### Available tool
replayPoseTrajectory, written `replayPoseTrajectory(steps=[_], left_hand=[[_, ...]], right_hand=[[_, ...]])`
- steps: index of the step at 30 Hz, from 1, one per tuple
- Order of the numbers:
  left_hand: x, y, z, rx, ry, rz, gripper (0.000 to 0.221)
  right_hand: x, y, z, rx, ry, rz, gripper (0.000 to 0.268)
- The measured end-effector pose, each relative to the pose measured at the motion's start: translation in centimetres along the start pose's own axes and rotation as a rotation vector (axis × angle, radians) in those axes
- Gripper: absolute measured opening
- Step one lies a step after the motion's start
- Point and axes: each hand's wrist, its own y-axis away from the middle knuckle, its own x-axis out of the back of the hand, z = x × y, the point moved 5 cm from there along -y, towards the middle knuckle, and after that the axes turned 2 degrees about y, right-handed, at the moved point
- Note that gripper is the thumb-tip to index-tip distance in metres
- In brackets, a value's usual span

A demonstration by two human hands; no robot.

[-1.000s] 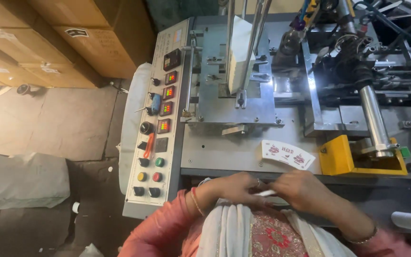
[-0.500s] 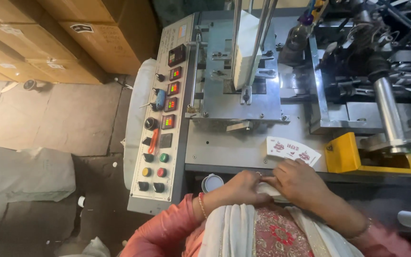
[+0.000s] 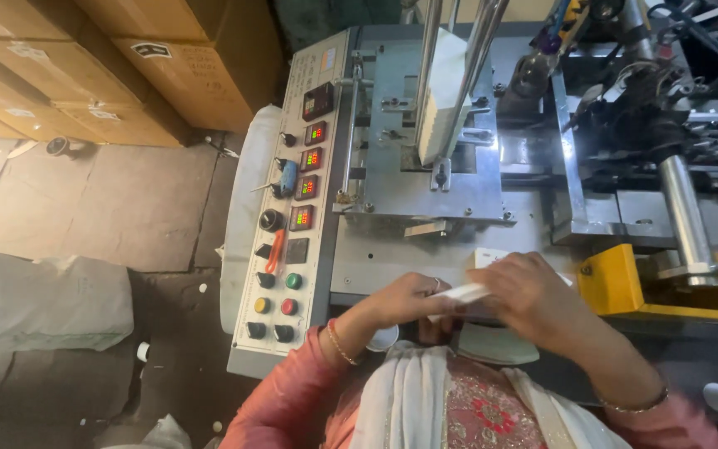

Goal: Manual sorting and preparation of paper cup blanks followed by organizing finished cups into a collection box.

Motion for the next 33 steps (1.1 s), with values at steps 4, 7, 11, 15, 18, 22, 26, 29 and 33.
replayPoseTrajectory(steps=[4,7,11,15,18,22,26,29,33], left_hand=[[1.9,-0.4,0.9,-0.346,-0.532,0.139,0.034],[5.5,-1.7,-2.0,-0.495,-0.692,0.301,0.034],[9.7,-3.3,-6.7,-0.494,-0.805,0.331,0.033],[10.4,-3.5,-6.7,-0.390,-1.054,0.434,0.026],[8.7,-2.9,-4.4,-0.536,-1.273,0.498,0.021],[4.0,-0.9,0.1,-0.246,-0.513,0.306,0.032],[-0.2,-1.2,-0.9,-0.178,-0.151,-0.044,0.039],[-1.9,0.0,1.1,-0.219,-0.383,-0.089,0.039],[-3.1,0.9,0.4,-0.386,-0.703,-0.070,0.034]], right_hand=[[-7.2,3.8,6.3,-0.402,-0.320,-0.153,0.030],[-8.4,4.6,8.2,-0.419,-0.245,-0.175,0.031],[-7.8,4.8,8.5,-0.360,0.240,-0.134,0.039],[-8.8,4.9,10.4,-0.400,0.218,-0.385,0.035],[-9.0,6.7,13.0,-0.519,-0.026,-0.254,0.033],[-3.3,4.4,6.6,-0.363,-0.182,-0.065,0.038],[-1.3,2.8,-1.2,0.025,-0.145,-0.002,0.023],[-1.2,3.4,-0.7,-0.041,-0.264,-0.031,0.024],[-3.3,4.7,1.0,-0.243,-0.529,-0.318,0.032]])
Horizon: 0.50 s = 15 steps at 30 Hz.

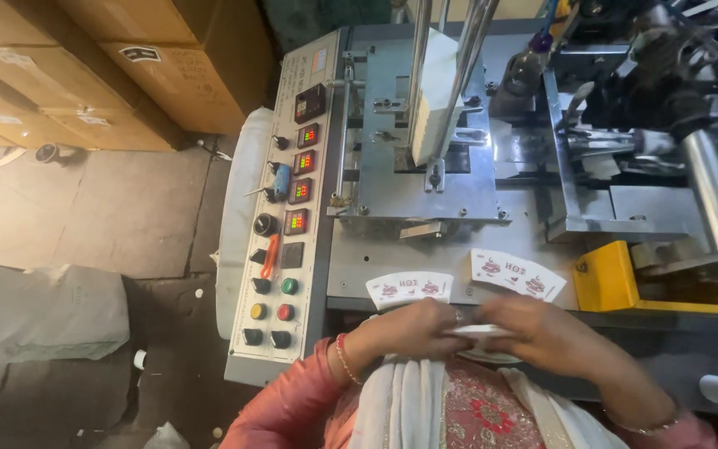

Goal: Manual sorting and preparation of paper cup blanks followed by organizing finished cups into a collection box.

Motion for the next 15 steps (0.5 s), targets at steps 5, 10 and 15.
replayPoseTrajectory(steps=[5,10,15], left_hand=[[0.2,-0.7,1.0,-0.010,0.037,-0.142,0.047],[-1.6,-0.4,0.2,0.075,0.242,-0.200,0.059],[-2.2,0.0,-0.9,0.060,0.085,0.069,0.060]], right_hand=[[-2.3,1.0,1.3,-0.049,0.424,-0.150,0.013],[-1.0,0.6,-5.1,0.329,0.590,-0.109,0.026],[-1.2,0.3,-0.5,0.424,0.297,0.087,0.051]])
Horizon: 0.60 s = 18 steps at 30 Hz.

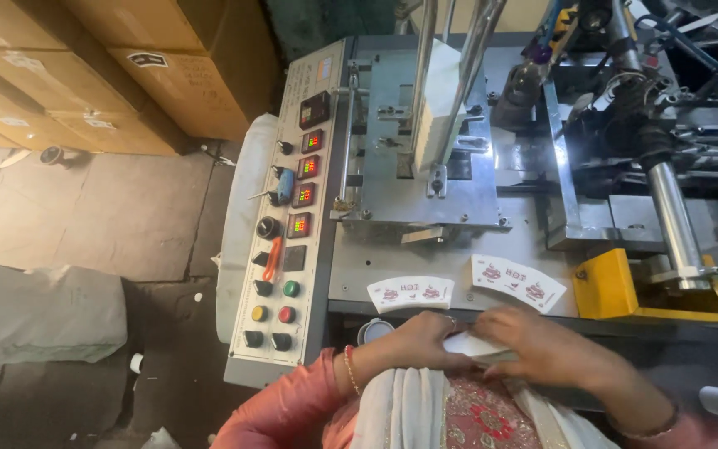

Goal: Manual sorting and preparation of paper cup blanks followed by organizing finished cups into a collection box.

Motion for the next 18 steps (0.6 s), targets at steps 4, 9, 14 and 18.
replayPoseTrajectory(steps=[4,9,14,18], left_hand=[[1.1,0.3,1.4,-0.045,0.006,0.073,0.061],[-1.3,0.6,-2.7,0.018,-0.040,0.111,0.051],[0.2,0.2,-4.3,0.021,-0.072,0.199,0.045],[7.3,1.4,0.3,0.178,0.139,0.217,0.042]], right_hand=[[-2.0,-1.2,1.9,-0.660,0.044,-0.234,0.034],[-4.8,-1.5,1.9,-0.542,0.217,0.096,0.032],[-4.9,-3.2,3.1,-0.525,0.218,0.056,0.029],[4.6,-9.4,-3.7,-0.033,0.449,0.256,0.045]])
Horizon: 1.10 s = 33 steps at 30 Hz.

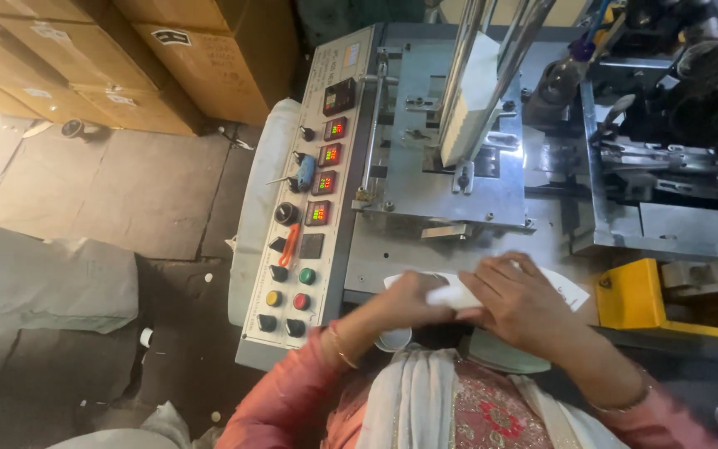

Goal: Manual sorting and preparation of paper cup blanks followed by organizing finished cups into a collection box.

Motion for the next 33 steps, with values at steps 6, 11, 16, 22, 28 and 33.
replayPoseTrajectory(steps=[6,11,16,22,28,33], left_hand=[[3.2,0.5,-2.1,-0.105,-0.119,0.079,0.046],[1.3,0.8,-6.2,-0.254,-0.543,0.212,0.058],[0.9,0.3,-6.3,-0.216,-0.624,0.260,0.060],[0.9,-1.3,-5.9,-0.274,-0.639,0.313,0.059],[2.7,-2.0,-4.8,-0.245,-0.599,0.304,0.052],[6.3,0.8,2.7,-0.403,-0.543,0.435,0.022]], right_hand=[[-12.5,5.6,6.6,-0.447,-0.498,-0.333,0.032],[-17.4,6.9,6.0,-0.544,-0.453,-0.378,0.039],[-14.2,10.5,8.9,-0.393,-0.266,-0.157,0.023],[-9.0,11.2,10.1,-0.456,0.098,-0.330,0.040],[-10.2,12.8,11.8,-0.558,0.067,-0.467,0.028],[-10.2,13.0,11.1,-0.539,0.065,-0.403,0.027]])
